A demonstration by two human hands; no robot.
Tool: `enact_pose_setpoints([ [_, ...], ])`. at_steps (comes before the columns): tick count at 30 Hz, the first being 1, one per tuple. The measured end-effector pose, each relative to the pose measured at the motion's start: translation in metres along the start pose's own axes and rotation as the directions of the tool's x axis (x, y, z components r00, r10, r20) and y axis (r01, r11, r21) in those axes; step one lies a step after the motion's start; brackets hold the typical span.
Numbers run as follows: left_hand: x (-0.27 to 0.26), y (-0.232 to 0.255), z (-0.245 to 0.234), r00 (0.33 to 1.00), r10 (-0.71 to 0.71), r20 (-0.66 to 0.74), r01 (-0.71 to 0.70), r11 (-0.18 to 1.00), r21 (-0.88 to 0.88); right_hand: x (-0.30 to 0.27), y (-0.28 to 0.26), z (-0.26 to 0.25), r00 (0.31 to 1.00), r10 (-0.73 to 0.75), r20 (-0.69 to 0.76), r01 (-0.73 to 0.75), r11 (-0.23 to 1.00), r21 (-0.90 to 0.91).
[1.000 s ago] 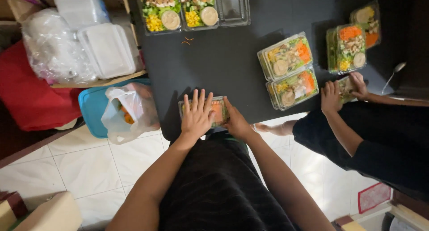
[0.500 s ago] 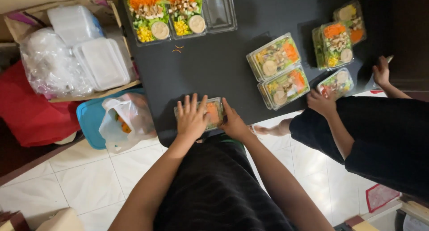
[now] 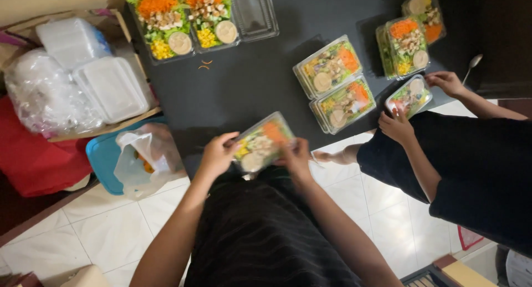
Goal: The person organizes and closes lids on plastic takeout salad containers, which include greens, chicken, corn, carrots, and a small sauce cup, by hand.
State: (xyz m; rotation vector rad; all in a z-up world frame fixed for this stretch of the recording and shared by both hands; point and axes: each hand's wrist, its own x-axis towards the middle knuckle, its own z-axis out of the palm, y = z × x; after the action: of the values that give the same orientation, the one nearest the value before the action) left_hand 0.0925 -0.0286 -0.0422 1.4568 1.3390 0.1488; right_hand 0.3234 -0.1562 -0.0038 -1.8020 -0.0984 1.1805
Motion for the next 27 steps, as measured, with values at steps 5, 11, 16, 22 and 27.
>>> enact_pose_setpoints([
  [5, 0.012, 0.119, 0.055, 0.973, 0.230, -0.021, -0.229, 0.950, -0.212, 0.028, -0.071, -0.091, 0.979, -0.125, -0.164, 0.123, 0.992, -0.021],
  [11, 0.059, 0.229, 0.128, 0.977, 0.200, 0.073, -0.165, 0.930, -0.329, 0.063, -0.158, -0.158, 0.923, -0.222, -0.313, 0.216, 0.975, -0.054],
  [16, 0.085, 0.247, 0.144, 0.994, 0.096, 0.060, -0.072, 0.947, -0.314, 0.102, -0.164, -0.180, 0.950, -0.164, -0.265, 0.168, 0.986, -0.009],
  [22, 0.104, 0.248, 0.110, 0.962, 0.238, -0.134, -0.252, 0.963, -0.093, 0.134, -0.055, -0.261, 0.905, -0.283, -0.317, 0.269, 0.959, -0.090],
  [27, 0.165, 0.236, 0.081, 0.782, 0.503, -0.370, -0.293, 0.819, 0.494, 0.033, -0.095, -0.206, 0.965, -0.260, 0.015, 0.241, 0.868, -0.434],
])
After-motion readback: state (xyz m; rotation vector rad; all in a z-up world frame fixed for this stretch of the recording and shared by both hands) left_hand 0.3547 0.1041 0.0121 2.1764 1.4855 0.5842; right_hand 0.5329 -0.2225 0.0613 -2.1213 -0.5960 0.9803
